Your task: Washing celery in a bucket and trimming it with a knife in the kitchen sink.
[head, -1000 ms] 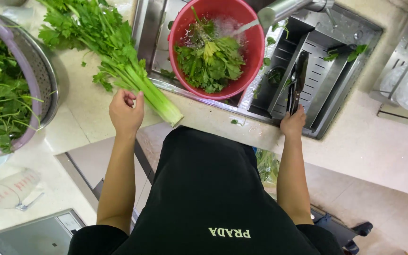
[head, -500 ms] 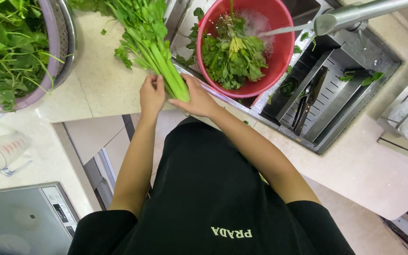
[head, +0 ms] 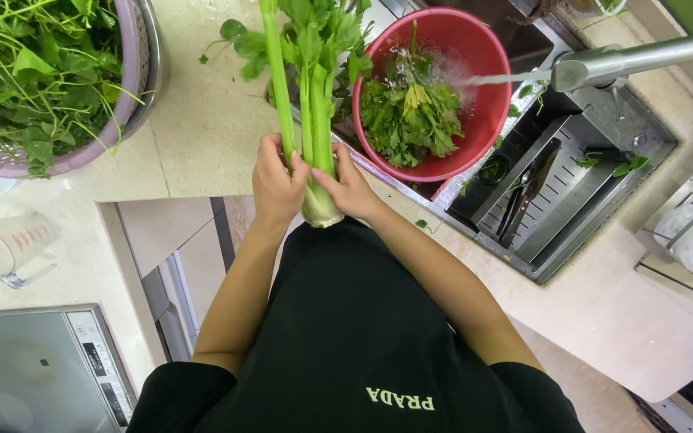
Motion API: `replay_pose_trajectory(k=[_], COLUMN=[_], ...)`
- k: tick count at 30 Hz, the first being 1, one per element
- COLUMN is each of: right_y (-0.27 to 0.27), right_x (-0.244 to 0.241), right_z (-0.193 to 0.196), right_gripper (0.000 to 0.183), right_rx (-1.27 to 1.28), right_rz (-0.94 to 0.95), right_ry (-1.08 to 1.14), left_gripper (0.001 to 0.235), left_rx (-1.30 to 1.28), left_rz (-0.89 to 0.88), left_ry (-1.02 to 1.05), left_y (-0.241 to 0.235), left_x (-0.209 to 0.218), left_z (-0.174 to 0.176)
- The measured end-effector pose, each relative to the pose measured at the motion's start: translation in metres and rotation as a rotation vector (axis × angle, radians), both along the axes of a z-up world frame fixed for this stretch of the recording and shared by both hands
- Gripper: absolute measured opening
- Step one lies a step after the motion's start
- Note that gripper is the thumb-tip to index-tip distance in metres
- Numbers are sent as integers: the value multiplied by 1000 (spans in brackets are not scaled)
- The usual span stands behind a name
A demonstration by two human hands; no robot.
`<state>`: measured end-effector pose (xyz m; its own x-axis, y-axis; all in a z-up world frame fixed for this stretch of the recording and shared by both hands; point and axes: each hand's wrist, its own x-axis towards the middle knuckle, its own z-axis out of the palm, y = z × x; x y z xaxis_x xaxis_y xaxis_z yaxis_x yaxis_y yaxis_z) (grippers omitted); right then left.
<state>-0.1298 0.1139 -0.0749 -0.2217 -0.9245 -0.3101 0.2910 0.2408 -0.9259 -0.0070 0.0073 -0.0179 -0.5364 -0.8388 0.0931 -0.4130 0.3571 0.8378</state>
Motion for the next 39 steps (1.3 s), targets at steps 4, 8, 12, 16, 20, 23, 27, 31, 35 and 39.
replay_pose_trajectory(k=[4,8,12,16,20,23,27,31,35,39], right_y=[-8,-21,-31,-38,-33,-38,-35,-30,-19,-14], right_x=[-2,-9,-13,-18,-20,-21,-40,-42,-9,18], right_z=[11,31,38,33,35,32,13,5,-31,-1], right_gripper=[42,37,38,39,40,42,49,53,63,74], right_rx=[-39,-58,-77,-39,48,108,197,247,171,238], right_rz=[-123,-192,-251,-301,-320,-288,-292,-208,-90,15], right_ry=[22,-2,-67,-174,-415,-491,-432,-178,365,761], left_gripper=[27,30,37,28,28,30,35,36,36,37], left_rx=[53,333,263,196,151,59,278,282,259,107], left_rz=[35,32,-73,17,44,84,171,115,35,-56], left_ry=[6,244,330,316,444,515,884,836,825,650], left_y=[-5,-5,-5,1,17,26,26,18,25,38], left_x=[-14,-27,-35,-32,-20,-7,9,31,25,7], left_z=[41,55,78,48,33,44,106,114,93,70])
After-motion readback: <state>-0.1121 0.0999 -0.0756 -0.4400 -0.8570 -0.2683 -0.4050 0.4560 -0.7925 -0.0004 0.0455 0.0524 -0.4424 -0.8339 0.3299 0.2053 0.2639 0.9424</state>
